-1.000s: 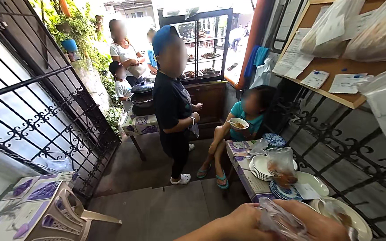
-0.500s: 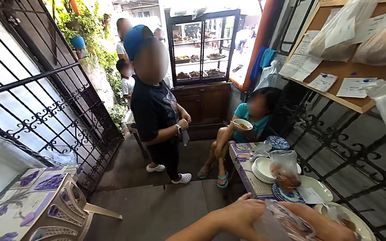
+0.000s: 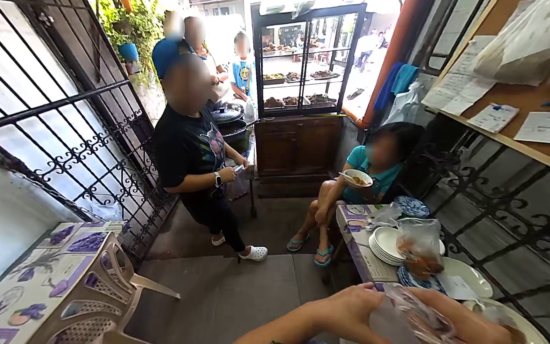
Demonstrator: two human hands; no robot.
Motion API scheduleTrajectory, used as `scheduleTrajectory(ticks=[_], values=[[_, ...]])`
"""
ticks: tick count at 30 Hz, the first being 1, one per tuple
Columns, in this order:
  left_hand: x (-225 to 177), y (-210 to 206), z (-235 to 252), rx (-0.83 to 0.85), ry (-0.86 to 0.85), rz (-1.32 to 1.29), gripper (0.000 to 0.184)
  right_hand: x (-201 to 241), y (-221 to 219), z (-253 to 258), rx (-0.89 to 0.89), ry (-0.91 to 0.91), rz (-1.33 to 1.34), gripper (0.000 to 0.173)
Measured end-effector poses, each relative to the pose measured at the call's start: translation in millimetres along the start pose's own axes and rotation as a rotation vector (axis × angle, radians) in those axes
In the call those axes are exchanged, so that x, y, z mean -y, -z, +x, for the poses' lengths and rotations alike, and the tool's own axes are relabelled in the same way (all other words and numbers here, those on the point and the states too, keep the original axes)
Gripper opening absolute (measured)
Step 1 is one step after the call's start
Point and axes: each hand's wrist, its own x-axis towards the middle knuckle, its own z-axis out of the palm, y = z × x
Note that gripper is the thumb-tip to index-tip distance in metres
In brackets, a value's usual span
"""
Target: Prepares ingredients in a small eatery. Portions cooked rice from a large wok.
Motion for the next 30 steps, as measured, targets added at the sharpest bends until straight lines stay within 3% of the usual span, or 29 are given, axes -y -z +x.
scheduleTrajectory(ticks=[3,6,10,12,14,16,19,21,25,27,30], values=[[-6.5,10.5,0.3,-0.123,0.068,-0.006,0.084,-3.4,1.5,0.9,-0.025,-0.007,-0.007,0.025],[-38.7,38.6,6.0,-0.256,0.218,0.036,0.066,-10.5,-5.0,-0.7,-0.121,-0.042,-0.049,0.022],[-41.7,27.1,23.7,-0.110,0.323,0.130,0.028,-18.4,-13.1,-19.3,-0.123,-0.135,-0.016,0.029],[-28.4,19.2,28.8,-0.170,0.387,-0.137,0.019,-24.1,-1.9,-34.5,-0.103,-0.258,0.045,0.042],[-21.7,14.8,33.9,-0.281,0.504,-0.602,0.025,-28.6,13.6,-52.0,-0.062,-0.434,0.105,0.046],[-19.6,5.8,41.1,-0.286,0.611,-0.951,0.026,-32.5,25.5,-71.0,0.003,-0.628,0.224,0.048],[-11.6,-17.3,57.9,-0.178,0.698,-1.129,0.018,-38.7,30.3,-100.9,-0.004,-0.742,0.392,0.068],[-9.1,-29.8,73.1,-0.203,0.762,-1.132,0.025,-42.9,28.3,-110.7,-0.048,-0.767,0.514,0.076],[-7.8,-48.5,107.1,-0.358,0.836,-1.084,0.046,-60.7,22.7,-100.6,-0.190,-0.919,0.533,0.035],[3.0,-51.0,123.2,-0.385,0.802,-1.118,0.048,-74.4,26.7,-91.9,-0.198,-0.984,0.511,0.028],[21.1,-50.9,150.7,-0.264,0.762,-0.998,0.042,-99.7,43.9,-79.8,-0.258,-1.017,0.483,0.023]])
